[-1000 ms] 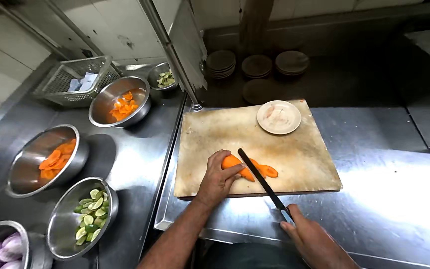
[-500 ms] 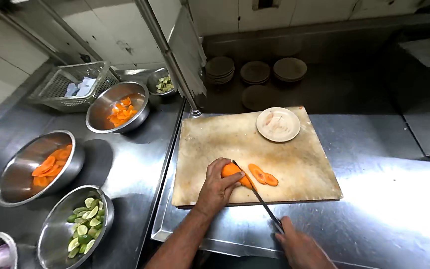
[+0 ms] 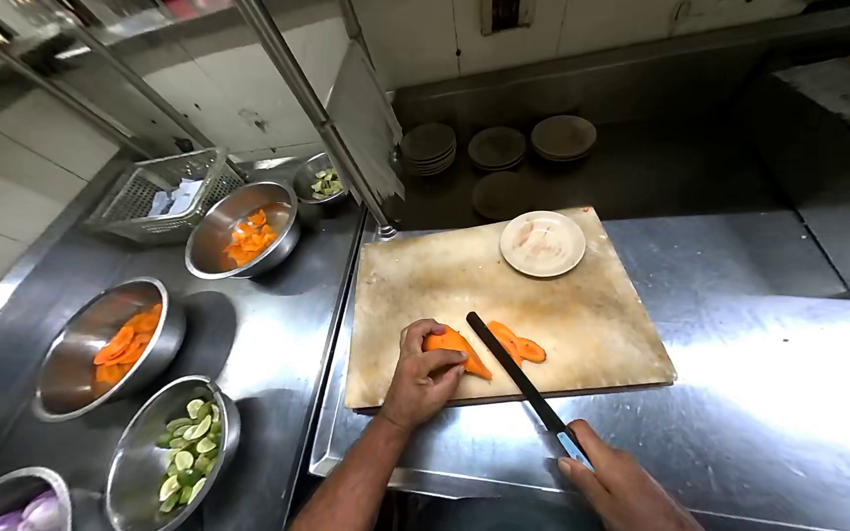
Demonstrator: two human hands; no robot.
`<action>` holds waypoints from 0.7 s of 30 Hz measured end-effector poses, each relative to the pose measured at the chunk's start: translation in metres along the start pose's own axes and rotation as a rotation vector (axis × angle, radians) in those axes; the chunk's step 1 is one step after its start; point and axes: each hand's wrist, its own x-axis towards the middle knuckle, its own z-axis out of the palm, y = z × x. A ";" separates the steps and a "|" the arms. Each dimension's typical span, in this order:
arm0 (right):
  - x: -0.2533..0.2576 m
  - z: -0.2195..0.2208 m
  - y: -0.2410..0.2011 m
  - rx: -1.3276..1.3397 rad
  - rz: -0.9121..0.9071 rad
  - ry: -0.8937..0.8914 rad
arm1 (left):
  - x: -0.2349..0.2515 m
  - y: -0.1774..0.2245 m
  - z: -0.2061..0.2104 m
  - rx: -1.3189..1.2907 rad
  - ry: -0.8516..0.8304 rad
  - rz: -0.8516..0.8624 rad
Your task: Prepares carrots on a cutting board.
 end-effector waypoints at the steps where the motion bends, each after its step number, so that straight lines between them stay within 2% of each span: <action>1: 0.000 0.000 -0.001 -0.013 -0.002 0.010 | 0.000 0.001 0.000 0.006 -0.001 -0.006; 5: 0.002 -0.003 -0.010 -0.132 0.052 0.026 | 0.003 0.002 0.003 0.106 -0.045 -0.009; 8: 0.003 -0.002 -0.017 -0.282 0.087 0.047 | 0.006 0.005 0.007 0.292 -0.131 0.025; 12: -0.001 0.002 -0.013 -0.357 -0.021 0.202 | 0.010 0.010 0.011 0.437 -0.174 0.042; 17: -0.012 -0.007 0.005 -0.084 -0.099 0.279 | 0.010 0.026 0.020 0.501 -0.138 0.136; 19: -0.017 -0.006 0.016 -0.017 -0.117 0.373 | 0.017 0.038 0.024 0.519 -0.205 0.168; 21: -0.019 -0.005 0.031 0.036 -0.117 0.440 | 0.031 0.058 0.029 0.550 -0.346 0.127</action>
